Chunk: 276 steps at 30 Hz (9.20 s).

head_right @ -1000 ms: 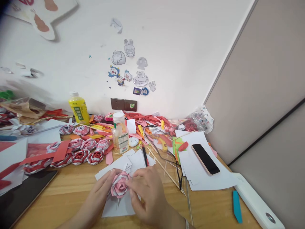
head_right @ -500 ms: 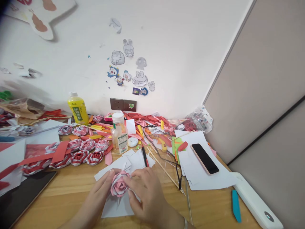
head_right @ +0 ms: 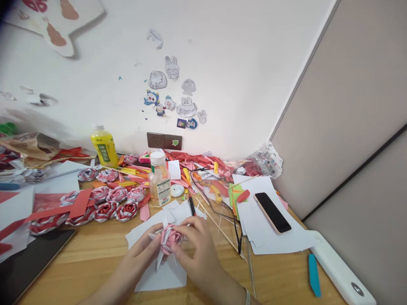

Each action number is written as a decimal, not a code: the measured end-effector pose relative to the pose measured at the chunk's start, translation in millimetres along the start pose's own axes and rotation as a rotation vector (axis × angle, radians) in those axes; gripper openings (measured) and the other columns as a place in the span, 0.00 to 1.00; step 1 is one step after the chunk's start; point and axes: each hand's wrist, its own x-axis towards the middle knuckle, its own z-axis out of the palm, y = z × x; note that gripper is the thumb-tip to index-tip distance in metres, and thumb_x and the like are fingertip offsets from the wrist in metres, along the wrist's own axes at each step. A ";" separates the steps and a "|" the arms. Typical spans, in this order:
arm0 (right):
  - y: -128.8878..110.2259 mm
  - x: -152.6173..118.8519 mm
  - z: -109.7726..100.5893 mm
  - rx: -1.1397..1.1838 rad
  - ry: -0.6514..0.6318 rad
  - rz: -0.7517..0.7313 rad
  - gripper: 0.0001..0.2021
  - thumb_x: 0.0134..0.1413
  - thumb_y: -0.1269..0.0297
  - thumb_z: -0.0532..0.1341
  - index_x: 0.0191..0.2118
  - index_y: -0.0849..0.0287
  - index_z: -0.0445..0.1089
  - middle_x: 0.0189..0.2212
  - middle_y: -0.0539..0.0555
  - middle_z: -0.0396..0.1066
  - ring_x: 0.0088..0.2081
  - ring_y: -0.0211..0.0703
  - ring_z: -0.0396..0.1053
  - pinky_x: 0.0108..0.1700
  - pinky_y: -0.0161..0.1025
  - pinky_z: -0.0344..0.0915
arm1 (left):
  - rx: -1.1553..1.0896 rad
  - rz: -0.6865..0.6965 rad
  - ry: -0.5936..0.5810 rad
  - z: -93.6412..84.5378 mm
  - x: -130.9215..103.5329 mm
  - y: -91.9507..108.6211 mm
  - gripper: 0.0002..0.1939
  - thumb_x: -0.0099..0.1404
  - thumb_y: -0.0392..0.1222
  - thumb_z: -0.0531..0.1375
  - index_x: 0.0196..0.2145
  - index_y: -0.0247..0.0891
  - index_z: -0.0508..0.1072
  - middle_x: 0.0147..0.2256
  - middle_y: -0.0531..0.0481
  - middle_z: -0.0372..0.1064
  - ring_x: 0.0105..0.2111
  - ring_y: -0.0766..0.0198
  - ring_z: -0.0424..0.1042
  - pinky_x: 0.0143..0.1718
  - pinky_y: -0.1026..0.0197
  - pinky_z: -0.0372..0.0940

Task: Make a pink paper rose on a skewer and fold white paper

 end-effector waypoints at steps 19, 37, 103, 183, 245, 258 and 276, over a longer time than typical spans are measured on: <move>1.4 3.1 3.9 0.086 0.022 0.180 0.16 0.41 0.74 0.62 0.40 0.56 0.69 0.37 0.52 0.65 0.40 0.43 0.65 0.43 0.39 0.63 | 0.014 0.023 -0.146 0.1 9.8 -11.2 0.23 0.44 0.53 0.66 0.33 0.37 0.67 0.27 0.53 0.68 0.23 0.67 0.63 0.22 0.66 0.58; -2.5 1.6 -2.9 -0.167 -0.056 -0.012 0.14 0.48 0.70 0.58 0.44 0.58 0.65 0.38 0.56 0.63 0.40 0.46 0.61 0.42 0.43 0.60 | 0.059 -0.020 -0.108 -2.1 6.6 -17.2 0.23 0.47 0.48 0.65 0.38 0.36 0.64 0.26 0.54 0.70 0.21 0.69 0.63 0.22 0.66 0.58; 3.6 10.1 -19.5 0.055 -0.164 0.039 0.15 0.55 0.55 0.56 0.46 0.53 0.68 0.39 0.55 0.64 0.43 0.45 0.61 0.47 0.43 0.59 | -0.071 -0.003 -0.228 -3.6 7.3 -14.6 0.19 0.46 0.52 0.66 0.29 0.35 0.69 0.23 0.55 0.66 0.19 0.71 0.61 0.20 0.67 0.59; -3.8 10.2 -15.7 0.199 -0.036 0.160 0.07 0.53 0.63 0.57 0.27 0.59 0.66 0.32 0.52 0.61 0.37 0.41 0.63 0.42 0.39 0.59 | 0.021 0.195 -0.057 -5.6 2.0 -8.8 0.18 0.46 0.42 0.67 0.38 0.44 0.74 0.43 0.47 0.73 0.46 0.53 0.69 0.49 0.52 0.62; -4.3 2.3 -9.2 -0.105 0.053 0.008 0.03 0.53 0.68 0.57 0.31 0.57 0.68 0.32 0.52 0.63 0.36 0.40 0.62 0.37 0.38 0.60 | 0.086 0.317 -0.111 -6.6 -1.8 -14.7 0.12 0.51 0.41 0.63 0.34 0.44 0.66 0.33 0.53 0.66 0.33 0.62 0.67 0.33 0.63 0.66; 1.7 -0.8 -10.9 -0.590 0.050 -0.382 0.09 0.57 0.72 0.51 0.34 0.57 0.68 0.30 0.54 0.68 0.32 0.43 0.61 0.36 0.41 0.57 | 0.010 0.237 -0.077 -4.9 -1.0 -18.9 0.16 0.49 0.45 0.64 0.35 0.44 0.65 0.34 0.53 0.67 0.34 0.59 0.70 0.34 0.59 0.66; 0.0 -2.6 -5.6 -0.342 0.126 -0.196 0.07 0.56 0.72 0.54 0.30 0.58 0.67 0.28 0.53 0.66 0.31 0.41 0.60 0.33 0.41 0.58 | -0.019 0.285 -0.105 -5.1 -0.2 -20.4 0.14 0.52 0.43 0.64 0.36 0.45 0.65 0.36 0.54 0.67 0.35 0.60 0.70 0.36 0.60 0.65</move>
